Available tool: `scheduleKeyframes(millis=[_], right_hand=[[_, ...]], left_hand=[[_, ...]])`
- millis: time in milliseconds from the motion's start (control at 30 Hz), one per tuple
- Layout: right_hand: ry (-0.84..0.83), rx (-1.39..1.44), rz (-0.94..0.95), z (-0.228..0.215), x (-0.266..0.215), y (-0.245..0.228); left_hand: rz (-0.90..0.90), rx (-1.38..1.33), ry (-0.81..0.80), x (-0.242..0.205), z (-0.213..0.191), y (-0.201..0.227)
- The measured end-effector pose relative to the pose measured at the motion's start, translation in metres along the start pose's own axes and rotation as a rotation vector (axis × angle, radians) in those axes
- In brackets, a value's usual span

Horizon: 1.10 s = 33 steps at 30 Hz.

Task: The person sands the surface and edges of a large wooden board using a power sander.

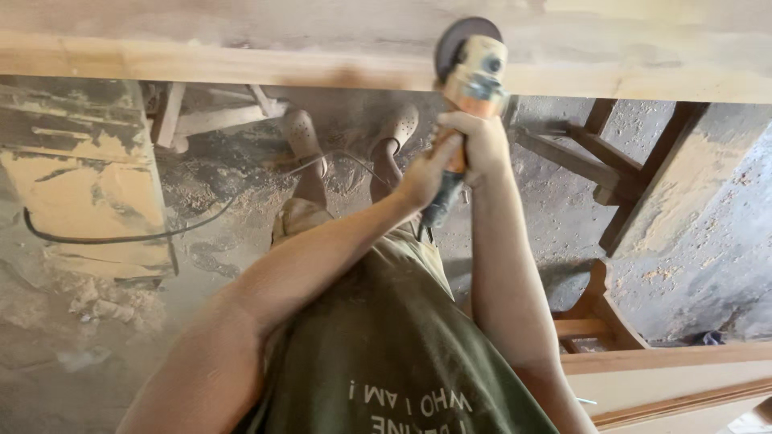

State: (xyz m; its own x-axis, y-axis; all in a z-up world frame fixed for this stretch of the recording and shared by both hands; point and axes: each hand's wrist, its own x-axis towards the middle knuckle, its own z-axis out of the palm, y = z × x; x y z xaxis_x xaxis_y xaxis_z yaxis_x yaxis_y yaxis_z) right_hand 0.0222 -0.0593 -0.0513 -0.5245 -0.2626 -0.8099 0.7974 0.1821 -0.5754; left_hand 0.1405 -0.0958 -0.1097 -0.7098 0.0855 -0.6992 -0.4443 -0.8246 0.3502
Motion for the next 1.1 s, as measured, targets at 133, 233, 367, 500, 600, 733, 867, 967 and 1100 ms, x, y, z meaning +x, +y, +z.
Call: scheduleKeyframes(millis=[133,233,367,500,600,733,867,967,1100], right_hand=[[-0.104,-0.085,-0.028,0.073,0.000,0.015],[-0.097,-0.212,-0.039,0.128,0.000,0.030],[-0.175,-0.506,0.080,0.184,-0.005,0.048],[-0.264,-0.532,0.039,0.191,-0.011,0.061],[-0.245,-0.526,0.034,0.154,-0.014,0.057],[-0.214,-0.533,0.071,0.078,-0.013,0.035],[-0.109,-0.458,0.060,-0.015,-0.014,0.016],[-0.062,-0.378,0.098,-0.085,-0.010,-0.007],[-0.031,-0.275,0.104,-0.186,-0.007,-0.038]], left_hand=[[0.133,-0.049,0.038,-0.032,-0.060,0.037],[0.177,-0.090,0.099,-0.063,-0.100,0.051],[0.216,-0.157,0.198,-0.094,-0.134,0.056],[0.240,-0.234,0.317,-0.106,-0.140,0.040],[0.215,-0.261,0.335,-0.098,-0.120,0.016],[0.153,-0.247,0.230,-0.061,-0.062,-0.020],[0.167,-0.192,0.083,-0.023,0.008,-0.063],[0.119,-0.216,0.092,0.014,0.065,-0.090],[0.052,-0.037,0.055,0.065,0.136,-0.131]])
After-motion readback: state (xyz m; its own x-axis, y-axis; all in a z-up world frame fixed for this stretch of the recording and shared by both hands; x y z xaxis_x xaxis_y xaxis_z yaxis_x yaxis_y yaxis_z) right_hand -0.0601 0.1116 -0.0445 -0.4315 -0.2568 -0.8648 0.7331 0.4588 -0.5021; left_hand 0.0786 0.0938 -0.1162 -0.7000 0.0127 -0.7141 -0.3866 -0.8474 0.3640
